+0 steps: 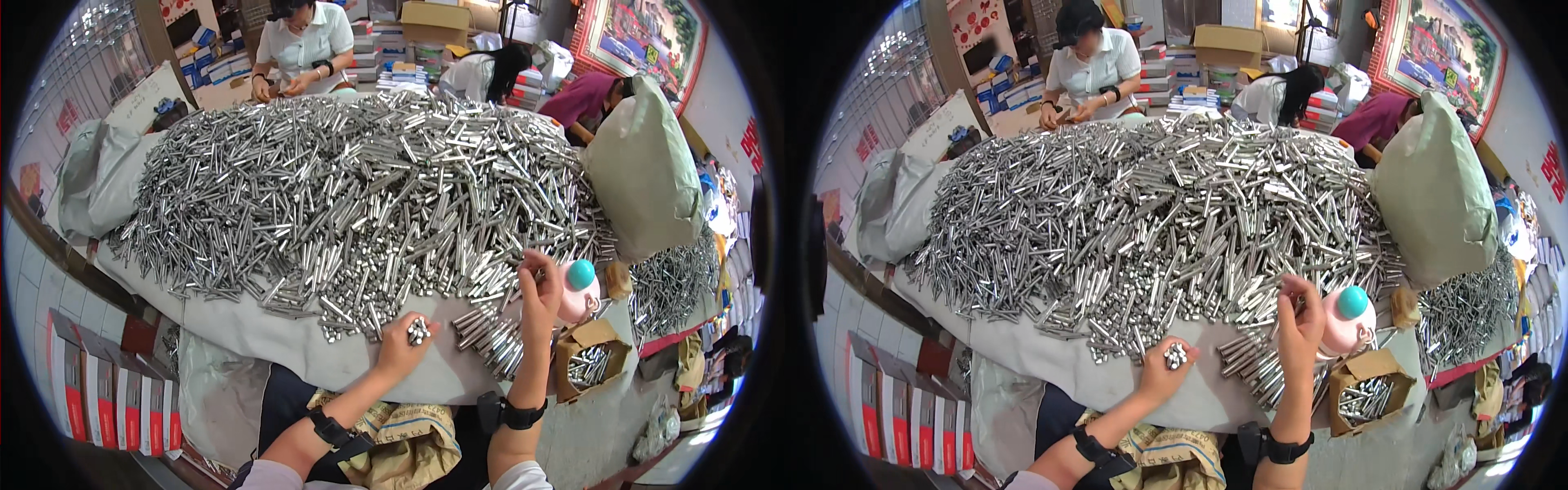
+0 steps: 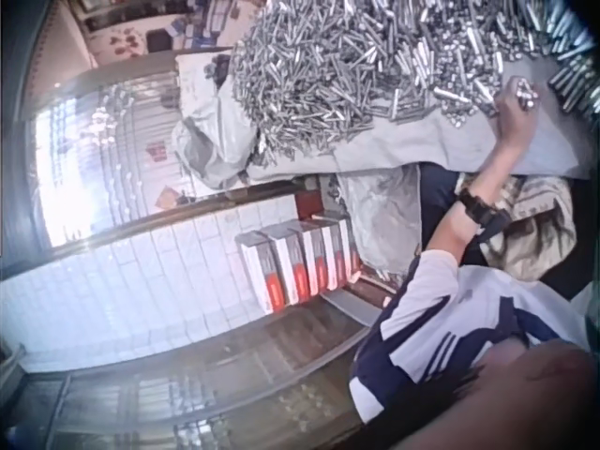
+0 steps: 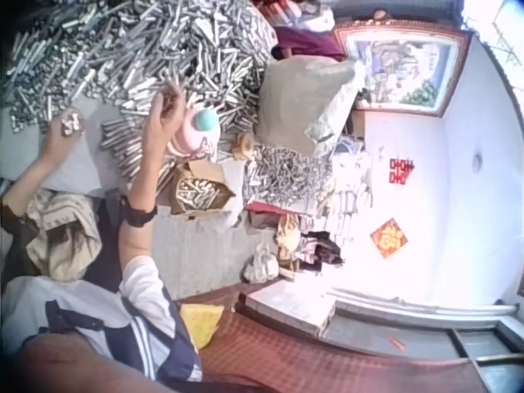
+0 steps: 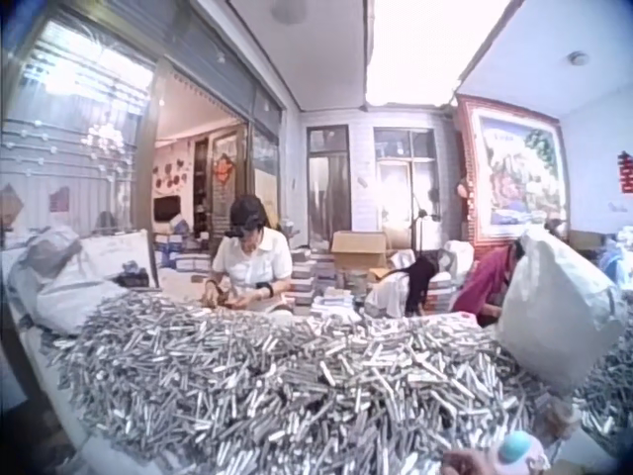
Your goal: Sorting and counting small metal cylindrical parts from a large pile on a table.
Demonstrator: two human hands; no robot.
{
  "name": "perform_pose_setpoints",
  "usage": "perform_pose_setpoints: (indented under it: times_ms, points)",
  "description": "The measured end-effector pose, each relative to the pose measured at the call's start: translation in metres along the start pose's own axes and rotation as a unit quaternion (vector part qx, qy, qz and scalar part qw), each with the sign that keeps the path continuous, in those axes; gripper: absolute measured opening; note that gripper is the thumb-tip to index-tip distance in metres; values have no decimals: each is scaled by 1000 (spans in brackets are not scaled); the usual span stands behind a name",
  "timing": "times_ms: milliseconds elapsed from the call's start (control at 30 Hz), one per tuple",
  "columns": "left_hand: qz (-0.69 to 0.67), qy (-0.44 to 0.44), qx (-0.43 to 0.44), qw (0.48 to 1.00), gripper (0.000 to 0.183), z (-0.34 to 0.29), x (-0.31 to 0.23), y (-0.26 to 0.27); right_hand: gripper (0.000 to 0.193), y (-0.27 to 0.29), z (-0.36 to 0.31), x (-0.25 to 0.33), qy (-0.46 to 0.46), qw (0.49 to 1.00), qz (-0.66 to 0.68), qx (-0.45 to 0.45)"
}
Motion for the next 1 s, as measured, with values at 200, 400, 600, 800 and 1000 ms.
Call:
perform_pose_setpoints:
  times_ms: [200,400,600,800,1000]
  points:
    - [14,15,5,1000,20,1,-5,1,25,-1,2,-3,2,1000,-12,-8]
    - [-6,24,11,1000,21,4,-5,-1,42,9,0,-56,-92,994,-53,-17]
    - [-2,23,15,1000,23,2,6,-1,27,11,-2,-76,-132,946,-296,22]
    - [-12,26,-1,1000,22,1,4,-1,40,7,-8,-76,-163,925,-343,8]
    - [2,16,8,1000,23,1,4,-2,51,3,-9,-79,-130,909,-395,17]
Point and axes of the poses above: each hand's wrist, its own z-axis towards the middle knuckle, its own y-axis out of the back of the hand, x = y × z, the point moved 5 cm from there along z, towards the middle knuckle, and after that the axes turned 14 degrees about x, right-handed, at the moved point
